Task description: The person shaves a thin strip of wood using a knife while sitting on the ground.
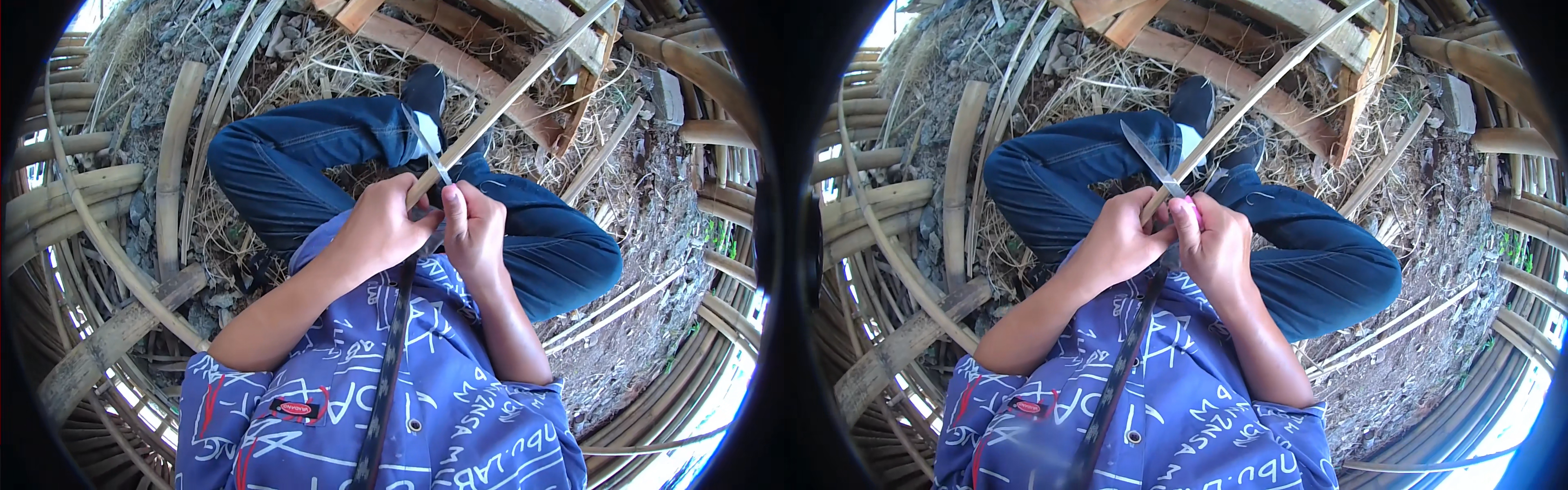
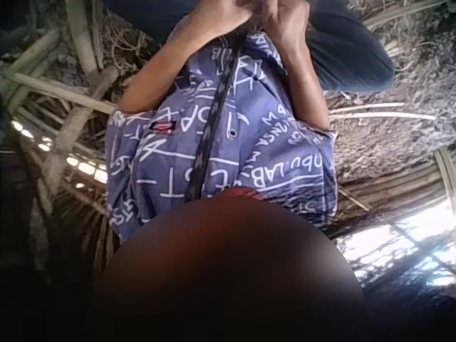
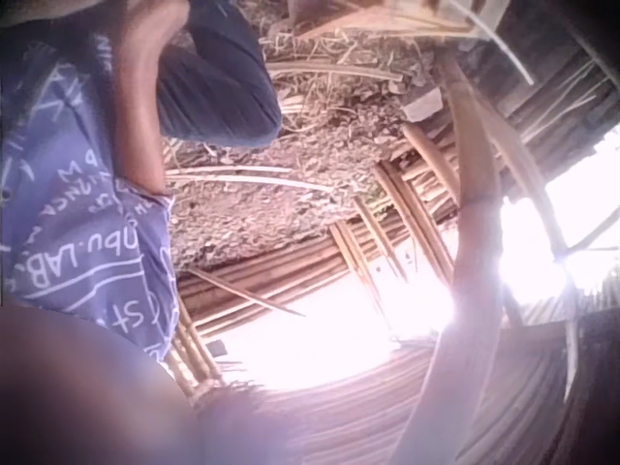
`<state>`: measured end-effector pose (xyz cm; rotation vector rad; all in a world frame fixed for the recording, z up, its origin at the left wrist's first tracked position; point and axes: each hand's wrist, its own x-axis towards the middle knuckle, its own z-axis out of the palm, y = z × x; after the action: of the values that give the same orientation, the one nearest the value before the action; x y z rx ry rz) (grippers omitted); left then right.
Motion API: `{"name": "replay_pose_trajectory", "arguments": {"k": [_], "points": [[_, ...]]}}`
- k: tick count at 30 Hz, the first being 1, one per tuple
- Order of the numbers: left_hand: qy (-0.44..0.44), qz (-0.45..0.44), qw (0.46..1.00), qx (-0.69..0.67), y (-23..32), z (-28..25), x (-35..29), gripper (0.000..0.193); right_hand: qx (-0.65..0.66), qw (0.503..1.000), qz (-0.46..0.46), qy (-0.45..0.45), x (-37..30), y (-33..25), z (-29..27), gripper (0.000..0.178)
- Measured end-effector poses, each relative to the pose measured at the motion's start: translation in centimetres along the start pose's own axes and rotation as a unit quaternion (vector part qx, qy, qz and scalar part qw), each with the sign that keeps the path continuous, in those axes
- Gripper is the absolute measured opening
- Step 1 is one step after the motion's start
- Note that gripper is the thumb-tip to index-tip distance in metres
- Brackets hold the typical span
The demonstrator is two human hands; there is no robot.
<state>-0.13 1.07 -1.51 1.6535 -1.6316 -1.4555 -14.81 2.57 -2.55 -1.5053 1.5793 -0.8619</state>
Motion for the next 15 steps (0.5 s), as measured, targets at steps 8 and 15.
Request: {"name": "replay_pose_trajectory", "arguments": {"k": [8,15], "points": [[-0.021,0.012,0.999,0.046,-0.3,0.2,-0.2,0.02,-0.142,0.987,-0.076,0.025,0.2,0.2,0.0,0.043],[0.005,0.025,0.999,0.045,0.1,0.3,-0.9,0.023,-0.219,0.969,-0.1,0.045,1.4,-0.2,-1.4,0.039]]}}
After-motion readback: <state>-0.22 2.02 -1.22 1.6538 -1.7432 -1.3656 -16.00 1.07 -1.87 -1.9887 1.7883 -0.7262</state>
